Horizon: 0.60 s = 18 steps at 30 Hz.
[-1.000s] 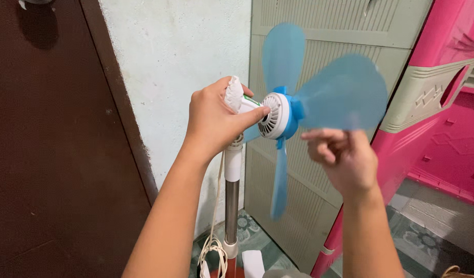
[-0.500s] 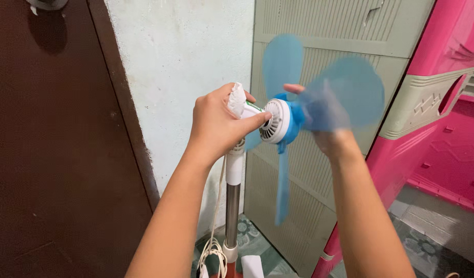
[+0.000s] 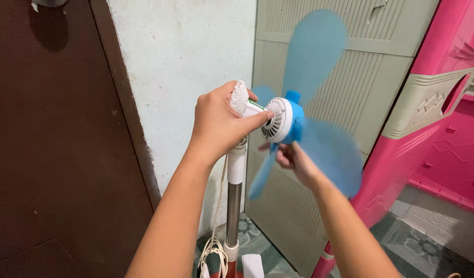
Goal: The person wipes the blades and central hub of a small blue pedestal fan using a white tissue. They rotate the fan head to access different areas and continue wiping the blades and motor housing throughout the clip.
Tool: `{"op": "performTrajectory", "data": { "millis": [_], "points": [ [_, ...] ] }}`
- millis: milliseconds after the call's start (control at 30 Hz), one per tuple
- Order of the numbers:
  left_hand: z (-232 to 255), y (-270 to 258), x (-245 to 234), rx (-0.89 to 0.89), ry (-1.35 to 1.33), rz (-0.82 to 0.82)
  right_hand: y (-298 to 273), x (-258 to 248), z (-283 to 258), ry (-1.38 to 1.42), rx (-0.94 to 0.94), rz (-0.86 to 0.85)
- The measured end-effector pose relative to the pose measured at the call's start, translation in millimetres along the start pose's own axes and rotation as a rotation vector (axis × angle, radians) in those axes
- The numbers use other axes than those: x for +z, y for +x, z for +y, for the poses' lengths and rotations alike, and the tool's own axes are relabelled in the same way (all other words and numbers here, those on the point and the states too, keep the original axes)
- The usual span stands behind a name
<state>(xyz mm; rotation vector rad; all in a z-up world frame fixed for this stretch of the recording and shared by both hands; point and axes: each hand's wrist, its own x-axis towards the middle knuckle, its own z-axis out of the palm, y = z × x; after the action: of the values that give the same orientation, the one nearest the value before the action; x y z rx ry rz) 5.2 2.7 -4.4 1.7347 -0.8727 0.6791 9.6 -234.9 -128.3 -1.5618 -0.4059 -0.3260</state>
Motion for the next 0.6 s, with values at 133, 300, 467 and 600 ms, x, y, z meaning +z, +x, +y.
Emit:
{"op": "performTrajectory", "data": {
  "millis": [133,300,467,600],
  "points": [
    [2.2,2.2,0.6,-0.026,0.018,-0.014,-13.1,12.2,2.7,0.032,0.136,0.003],
    [9.7,9.7,-5.7,-0.072,0.097,-0.097,-24.1,15.7,0.7,0.087,0.148,0.076],
    [6.1,2.9,-12.5,-0.017,-0.235,-0.052,-32.0,16.2,10.2,0.164,0.119,0.257],
    [-14.5,-19.7,-34.1,-0.276,-0.633,0.149,-36.8,14.0,30.1,0.28,0.018,0.37]
  ]
}}
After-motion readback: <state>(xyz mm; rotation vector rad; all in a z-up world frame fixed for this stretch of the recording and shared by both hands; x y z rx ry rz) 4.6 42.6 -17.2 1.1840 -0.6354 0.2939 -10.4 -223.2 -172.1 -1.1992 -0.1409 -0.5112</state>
